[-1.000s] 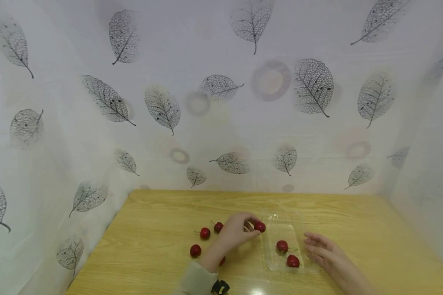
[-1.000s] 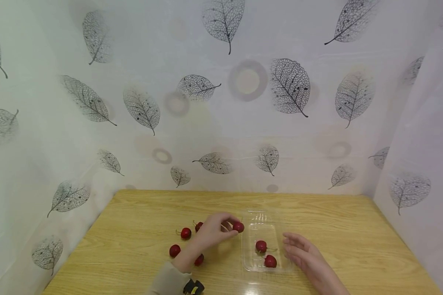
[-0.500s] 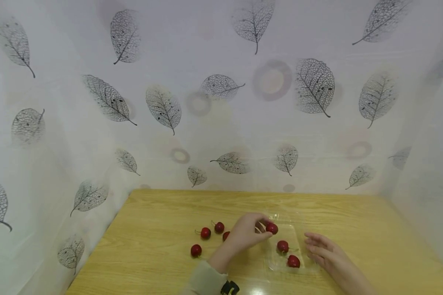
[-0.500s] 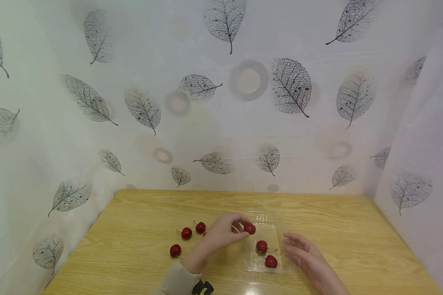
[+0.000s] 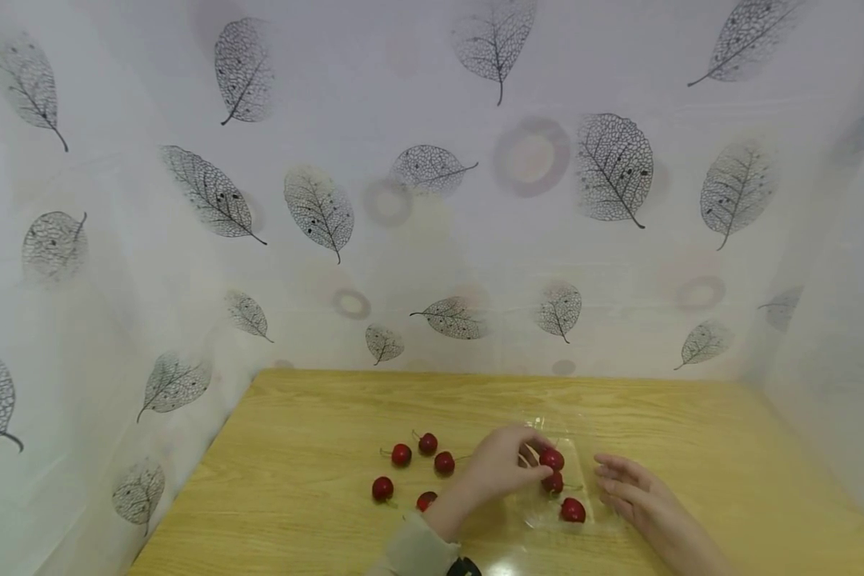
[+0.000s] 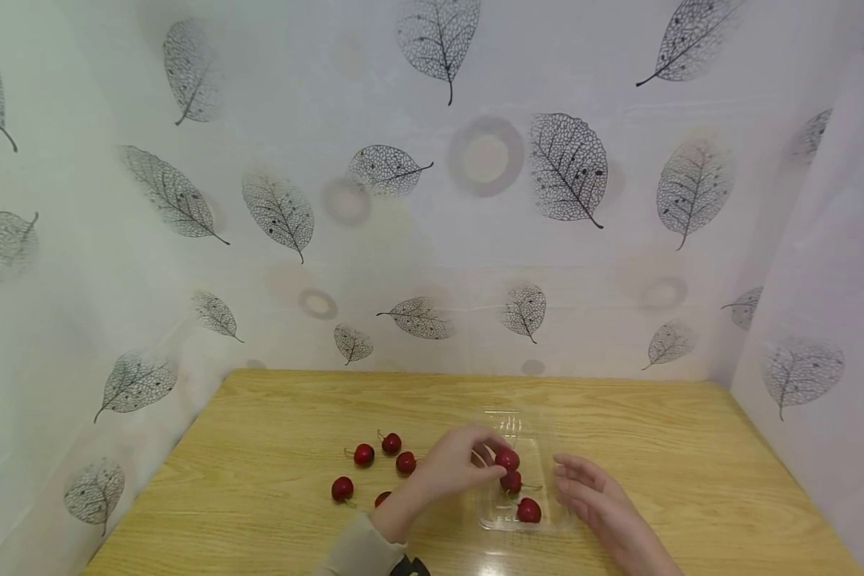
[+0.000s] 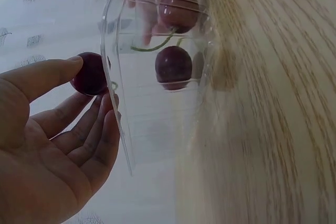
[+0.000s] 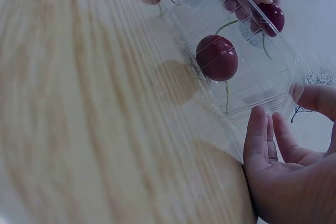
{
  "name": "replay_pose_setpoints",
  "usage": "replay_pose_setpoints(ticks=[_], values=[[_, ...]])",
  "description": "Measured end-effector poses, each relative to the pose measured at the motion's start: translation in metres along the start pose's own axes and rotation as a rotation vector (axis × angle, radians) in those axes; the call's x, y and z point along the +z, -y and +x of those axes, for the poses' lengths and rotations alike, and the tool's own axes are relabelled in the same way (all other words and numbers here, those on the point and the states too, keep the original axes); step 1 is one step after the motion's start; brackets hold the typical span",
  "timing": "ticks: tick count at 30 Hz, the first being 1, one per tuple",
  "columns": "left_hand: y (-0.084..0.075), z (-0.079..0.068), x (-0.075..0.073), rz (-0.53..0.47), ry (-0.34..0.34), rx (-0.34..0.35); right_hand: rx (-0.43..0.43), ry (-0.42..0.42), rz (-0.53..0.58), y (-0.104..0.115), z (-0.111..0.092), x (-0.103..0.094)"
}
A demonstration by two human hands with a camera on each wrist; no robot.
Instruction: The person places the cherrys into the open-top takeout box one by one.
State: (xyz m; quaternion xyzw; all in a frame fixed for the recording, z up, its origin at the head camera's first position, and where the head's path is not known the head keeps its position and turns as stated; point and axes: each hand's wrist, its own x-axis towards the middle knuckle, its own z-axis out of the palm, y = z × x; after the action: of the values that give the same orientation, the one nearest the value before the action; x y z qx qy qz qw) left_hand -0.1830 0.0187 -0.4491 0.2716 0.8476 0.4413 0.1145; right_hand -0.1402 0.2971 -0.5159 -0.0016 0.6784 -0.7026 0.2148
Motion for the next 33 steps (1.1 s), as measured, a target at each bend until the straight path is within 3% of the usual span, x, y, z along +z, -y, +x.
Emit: replay_pose_setpoints(ticks=[12, 27, 33], values=[[-0.001, 0.007, 0.014, 0.046, 0.018, 0.039, -0.025, 0.025, -0.025, 0.001, -0.001, 0.000], [-0.014, 0.012, 0.028, 0.206, 0.032, -0.065, -0.039, 0.010, -0.006, -0.002, -0.002, 0.001], [-0.017, 0.015, 0.034, 0.321, 0.046, -0.096, -0.022, -0.014, -0.003, -0.001, -0.001, 0.002]])
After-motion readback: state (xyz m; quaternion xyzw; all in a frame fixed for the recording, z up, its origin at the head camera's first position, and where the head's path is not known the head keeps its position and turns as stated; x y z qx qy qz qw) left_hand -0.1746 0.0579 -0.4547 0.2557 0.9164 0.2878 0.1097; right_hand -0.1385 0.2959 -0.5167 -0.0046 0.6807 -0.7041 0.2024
